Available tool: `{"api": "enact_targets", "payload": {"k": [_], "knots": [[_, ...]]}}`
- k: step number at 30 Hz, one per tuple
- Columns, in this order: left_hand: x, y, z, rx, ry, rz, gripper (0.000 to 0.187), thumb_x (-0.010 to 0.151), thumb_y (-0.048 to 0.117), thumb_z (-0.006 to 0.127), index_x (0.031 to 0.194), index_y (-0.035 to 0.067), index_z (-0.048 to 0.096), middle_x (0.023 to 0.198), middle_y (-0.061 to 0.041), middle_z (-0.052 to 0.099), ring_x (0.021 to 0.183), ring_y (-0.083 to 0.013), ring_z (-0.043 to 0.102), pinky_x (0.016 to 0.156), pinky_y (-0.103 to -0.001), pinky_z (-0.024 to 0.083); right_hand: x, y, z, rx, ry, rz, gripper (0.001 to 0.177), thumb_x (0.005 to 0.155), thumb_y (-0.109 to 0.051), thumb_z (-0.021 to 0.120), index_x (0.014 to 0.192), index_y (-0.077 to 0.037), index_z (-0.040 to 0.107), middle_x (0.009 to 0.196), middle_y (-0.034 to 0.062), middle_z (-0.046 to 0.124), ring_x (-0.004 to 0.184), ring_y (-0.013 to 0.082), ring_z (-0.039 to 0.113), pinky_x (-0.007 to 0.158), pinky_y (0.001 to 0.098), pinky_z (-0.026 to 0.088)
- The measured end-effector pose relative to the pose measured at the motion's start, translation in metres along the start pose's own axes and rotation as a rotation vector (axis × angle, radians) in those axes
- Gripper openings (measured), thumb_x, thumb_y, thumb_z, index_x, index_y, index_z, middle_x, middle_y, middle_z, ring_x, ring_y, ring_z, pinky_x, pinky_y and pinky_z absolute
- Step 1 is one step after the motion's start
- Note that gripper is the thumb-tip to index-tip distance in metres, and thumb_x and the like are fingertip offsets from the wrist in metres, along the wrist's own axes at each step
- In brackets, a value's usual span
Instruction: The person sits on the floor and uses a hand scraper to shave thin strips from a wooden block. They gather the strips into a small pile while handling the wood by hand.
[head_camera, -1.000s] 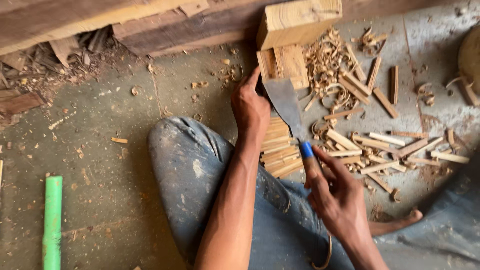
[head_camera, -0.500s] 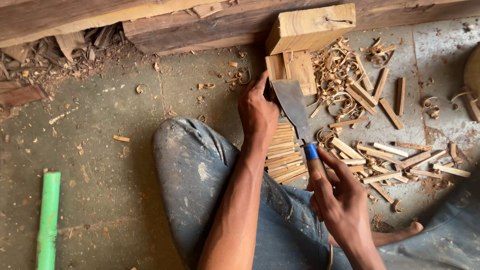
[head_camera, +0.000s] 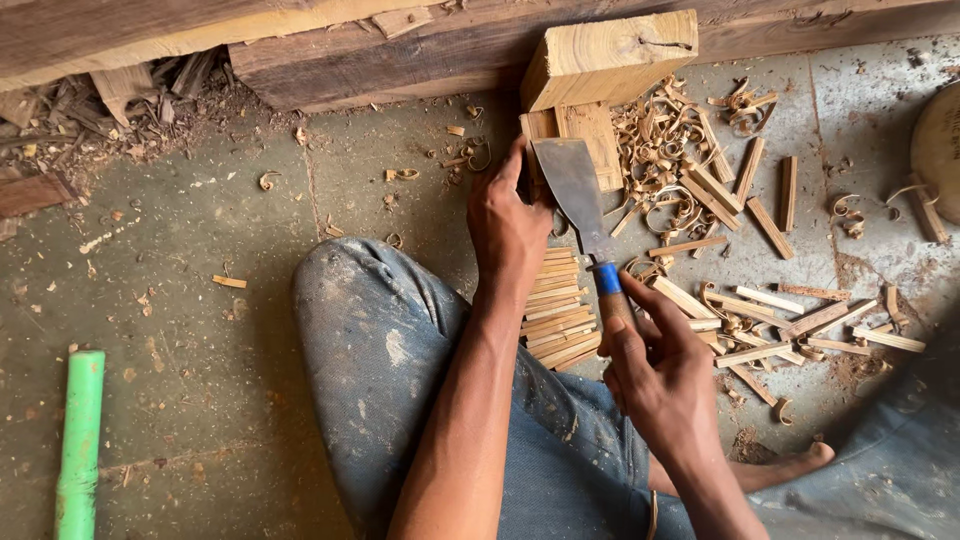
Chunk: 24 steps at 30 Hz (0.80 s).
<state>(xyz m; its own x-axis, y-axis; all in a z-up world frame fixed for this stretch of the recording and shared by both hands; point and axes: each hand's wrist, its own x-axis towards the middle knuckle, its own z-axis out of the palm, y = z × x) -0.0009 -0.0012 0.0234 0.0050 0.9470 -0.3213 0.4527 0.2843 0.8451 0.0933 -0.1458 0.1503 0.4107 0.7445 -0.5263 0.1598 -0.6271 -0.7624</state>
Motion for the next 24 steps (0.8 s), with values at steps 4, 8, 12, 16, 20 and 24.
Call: {"api": "enact_targets", "payload": {"k": [4, 8, 12, 16, 20, 24], "knots": [[0.002, -0.003, 0.003, 0.038, 0.128, 0.177, 0.076, 0.077, 0.007, 0.084, 0.146, 0.003, 0.050, 0.129, -0.024, 0.066, 0.110, -0.0320, 0.070, 0.096, -0.040, 0.056, 0.022, -0.008, 0.004, 0.019, 0.002, -0.013, 0.053, 0.096, -0.028, 0.060, 0.146, -0.011, 0.052, 0.071, 0.0058, 0.065, 0.048, 0.0098, 0.053, 0.039, 0.0273, 0.042], [0.005, -0.004, 0.004, 0.063, 0.122, 0.173, 0.073, 0.078, 0.008, 0.083, 0.144, 0.004, 0.052, 0.121, -0.021, 0.071, 0.106, -0.0289, 0.071, 0.092, -0.040, 0.059, 0.022, -0.008, -0.003, 0.029, -0.036, -0.033, 0.053, 0.098, -0.026, 0.058, 0.148, -0.010, 0.053, 0.072, 0.0075, 0.064, 0.047, 0.0106, 0.050, 0.038, 0.0283, 0.038], [0.007, -0.013, 0.010, 0.045, 0.168, 0.241, 0.050, 0.084, 0.006, 0.077, 0.133, 0.006, 0.064, 0.114, -0.015, 0.077, 0.101, -0.0234, 0.074, 0.082, -0.036, 0.064, -0.005, 0.001, -0.010, 0.028, -0.062, -0.001, 0.056, 0.096, -0.026, 0.057, 0.149, -0.010, 0.052, 0.071, 0.0079, 0.066, 0.047, 0.0099, 0.049, 0.037, 0.0278, 0.039], [0.007, -0.019, 0.013, -0.150, 0.139, 0.160, 0.034, 0.096, -0.005, 0.055, 0.127, 0.002, 0.066, 0.108, -0.015, 0.070, 0.090, -0.0219, 0.073, 0.073, -0.034, 0.065, -0.003, -0.004, -0.002, -0.040, -0.049, 0.031, 0.063, 0.093, -0.029, 0.057, 0.153, -0.014, 0.051, 0.071, 0.0052, 0.068, 0.046, 0.0085, 0.051, 0.037, 0.0266, 0.039], [0.004, -0.013, 0.006, 0.039, 0.036, -0.021, 0.044, 0.091, -0.011, 0.055, 0.133, 0.000, 0.057, 0.101, -0.017, 0.071, 0.080, -0.0267, 0.075, 0.067, -0.041, 0.063, 0.013, -0.015, 0.011, 0.056, -0.057, -0.035, 0.056, 0.097, -0.032, 0.059, 0.148, -0.010, 0.053, 0.070, 0.0075, 0.064, 0.045, 0.0098, 0.048, 0.036, 0.0273, 0.037], [0.007, -0.001, 0.001, 0.064, 0.235, 0.308, 0.037, 0.077, -0.006, 0.069, 0.112, 0.005, 0.070, 0.105, -0.015, 0.076, 0.096, -0.0270, 0.073, 0.083, -0.039, 0.061, -0.004, -0.005, 0.015, 0.126, 0.002, -0.033, 0.056, 0.095, -0.030, 0.061, 0.147, -0.007, 0.055, 0.072, 0.0060, 0.065, 0.047, 0.0084, 0.046, 0.039, 0.0254, 0.035]]}}
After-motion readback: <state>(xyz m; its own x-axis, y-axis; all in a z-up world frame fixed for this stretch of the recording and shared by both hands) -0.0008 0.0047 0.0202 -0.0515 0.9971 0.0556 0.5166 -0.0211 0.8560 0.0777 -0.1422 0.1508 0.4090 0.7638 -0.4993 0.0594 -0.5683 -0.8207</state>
